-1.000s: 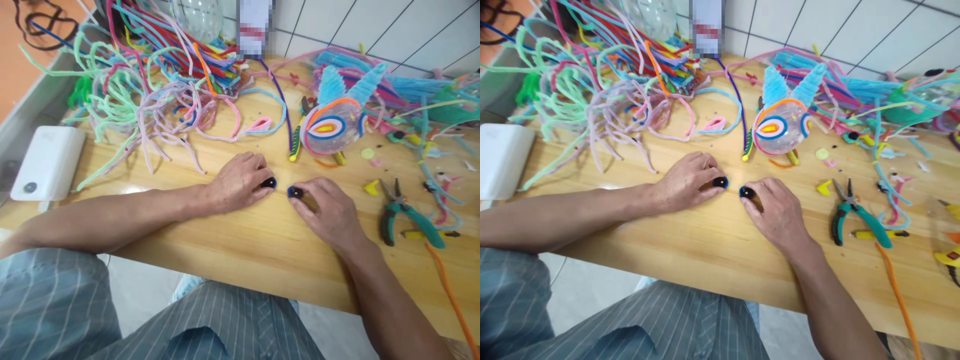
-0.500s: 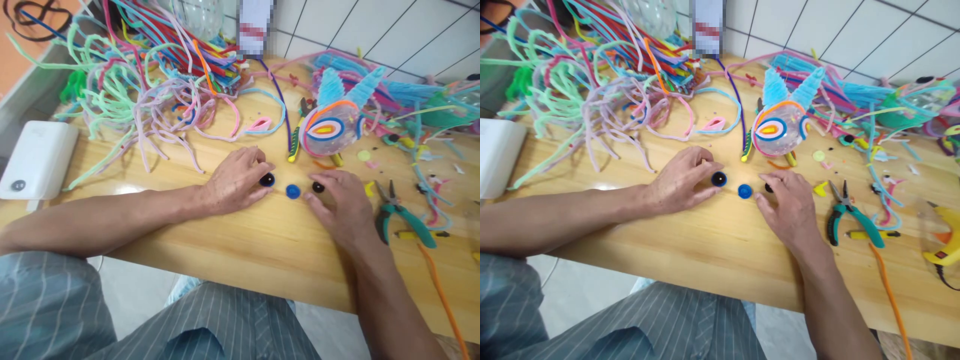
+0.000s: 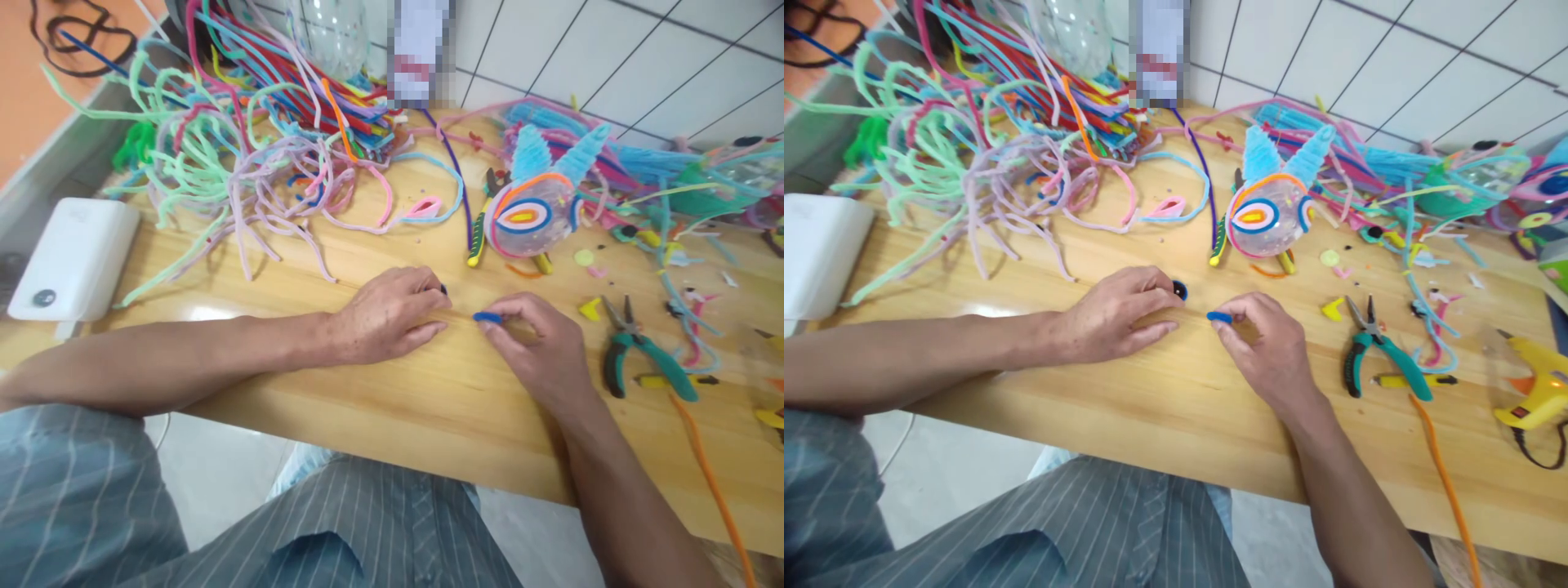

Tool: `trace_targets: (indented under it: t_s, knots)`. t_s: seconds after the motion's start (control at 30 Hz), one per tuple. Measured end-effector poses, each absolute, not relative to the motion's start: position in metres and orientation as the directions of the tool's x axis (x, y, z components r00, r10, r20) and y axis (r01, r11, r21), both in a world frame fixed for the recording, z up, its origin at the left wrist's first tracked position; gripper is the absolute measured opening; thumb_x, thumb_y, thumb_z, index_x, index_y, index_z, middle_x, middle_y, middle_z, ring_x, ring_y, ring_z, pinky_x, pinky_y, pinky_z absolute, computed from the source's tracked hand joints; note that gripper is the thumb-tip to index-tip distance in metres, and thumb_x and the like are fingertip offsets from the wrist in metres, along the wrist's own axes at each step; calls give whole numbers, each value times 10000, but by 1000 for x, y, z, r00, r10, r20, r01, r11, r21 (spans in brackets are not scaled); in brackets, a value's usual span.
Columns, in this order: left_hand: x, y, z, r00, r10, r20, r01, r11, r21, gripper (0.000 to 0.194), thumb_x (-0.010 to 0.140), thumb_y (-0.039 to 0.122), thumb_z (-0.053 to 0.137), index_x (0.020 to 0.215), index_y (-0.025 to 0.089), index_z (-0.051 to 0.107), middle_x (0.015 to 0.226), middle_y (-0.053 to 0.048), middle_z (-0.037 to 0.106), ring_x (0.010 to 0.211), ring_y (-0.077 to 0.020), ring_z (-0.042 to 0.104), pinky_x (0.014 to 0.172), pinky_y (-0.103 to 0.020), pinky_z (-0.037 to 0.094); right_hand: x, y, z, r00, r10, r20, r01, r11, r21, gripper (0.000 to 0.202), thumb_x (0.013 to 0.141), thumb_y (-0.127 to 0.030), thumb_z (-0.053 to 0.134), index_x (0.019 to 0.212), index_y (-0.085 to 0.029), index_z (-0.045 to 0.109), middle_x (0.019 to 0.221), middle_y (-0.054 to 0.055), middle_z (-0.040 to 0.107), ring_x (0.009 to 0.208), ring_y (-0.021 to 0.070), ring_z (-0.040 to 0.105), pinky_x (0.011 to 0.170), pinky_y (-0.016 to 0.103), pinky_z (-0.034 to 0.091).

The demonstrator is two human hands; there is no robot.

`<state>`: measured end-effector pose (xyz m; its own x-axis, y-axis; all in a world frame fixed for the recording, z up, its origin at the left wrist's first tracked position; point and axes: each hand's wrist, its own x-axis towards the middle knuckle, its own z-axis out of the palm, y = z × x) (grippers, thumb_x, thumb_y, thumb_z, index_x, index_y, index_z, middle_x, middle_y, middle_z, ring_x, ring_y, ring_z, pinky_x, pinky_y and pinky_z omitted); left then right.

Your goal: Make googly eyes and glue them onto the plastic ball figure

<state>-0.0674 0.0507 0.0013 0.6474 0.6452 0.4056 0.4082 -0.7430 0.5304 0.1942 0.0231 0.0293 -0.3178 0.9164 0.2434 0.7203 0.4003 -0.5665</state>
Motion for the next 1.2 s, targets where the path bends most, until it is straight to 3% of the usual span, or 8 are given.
trace_targets:
  t_s: [0.07, 0.17, 0.3, 0.47, 0.63, 0.93, 1.2]
  knots:
    - [-65, 45, 8, 630, 685, 364, 339, -665, 665, 257, 1025, 344, 594, 1188, 161, 671, 1118, -124, 692, 1003, -199, 652, 877, -342, 546, 191, 19, 35, -246, 947, 206, 662, 319, -678, 16, 920, -262, 693, 921, -271, 706, 832, 10, 752, 753, 207, 694, 740, 367, 560]
    - [-58, 38, 22, 571, 776, 268, 281, -492, 824, 308, 981, 395, 676, 1173, 154, 677, 1027, -76, 687, 787, -129, 603, 733, -273, 521, 187, 14, 39, -213, 964, 158, 555, 252, -793, 25, 883, -273, 726, 904, -261, 722, 782, -8, 739, 704, 182, 671, 700, 334, 552]
    - [-49, 33, 39, 560, 823, 97, 230, -267, 936, 237, 940, 378, 718, 1017, 154, 702, 843, 3, 650, 644, -80, 504, 621, -226, 430, 182, 8, 39, -243, 967, 76, 462, 184, -868, 67, 876, -304, 738, 885, -238, 728, 766, -5, 723, 703, 169, 653, 698, 321, 537]
    - [-41, 30, 46, 528, 849, 16, 189, -136, 972, 249, 957, 368, 650, 838, 149, 654, 697, 34, 528, 621, -85, 428, 574, -231, 338, 184, 6, 38, -267, 964, 20, 357, 118, -927, 156, 872, -366, 748, 943, -227, 739, 813, 4, 737, 735, 171, 658, 716, 321, 542]
    - [-33, 26, 39, 482, 876, 11, 88, -60, 994, 303, 951, 453, 655, 886, 156, 650, 682, 44, 468, 613, -91, 378, 572, -244, 303, 187, 10, 38, -241, 970, 3, 279, 73, -957, 146, 853, -354, 747, 901, -218, 725, 810, 5, 736, 731, 169, 659, 719, 323, 546]
    - [-30, 20, 27, 412, 908, 80, -24, -77, 997, 316, 973, 478, 659, 911, 168, 643, 759, 21, 501, 693, -116, 415, 661, -278, 365, 181, 8, 37, -206, 979, 14, 283, 73, -956, 119, 855, -332, 731, 841, -220, 692, 728, -17, 677, 662, 148, 603, 667, 298, 517]
    - [-31, 22, 20, 455, 890, 30, -65, -1, 998, 338, 939, 503, 699, 932, 167, 661, 781, 14, 549, 695, -113, 439, 668, -275, 384, 180, 8, 36, -261, 965, 32, 359, 128, -924, 99, 856, -319, 743, 857, -228, 704, 781, -4, 720, 720, 166, 655, 699, 305, 534]
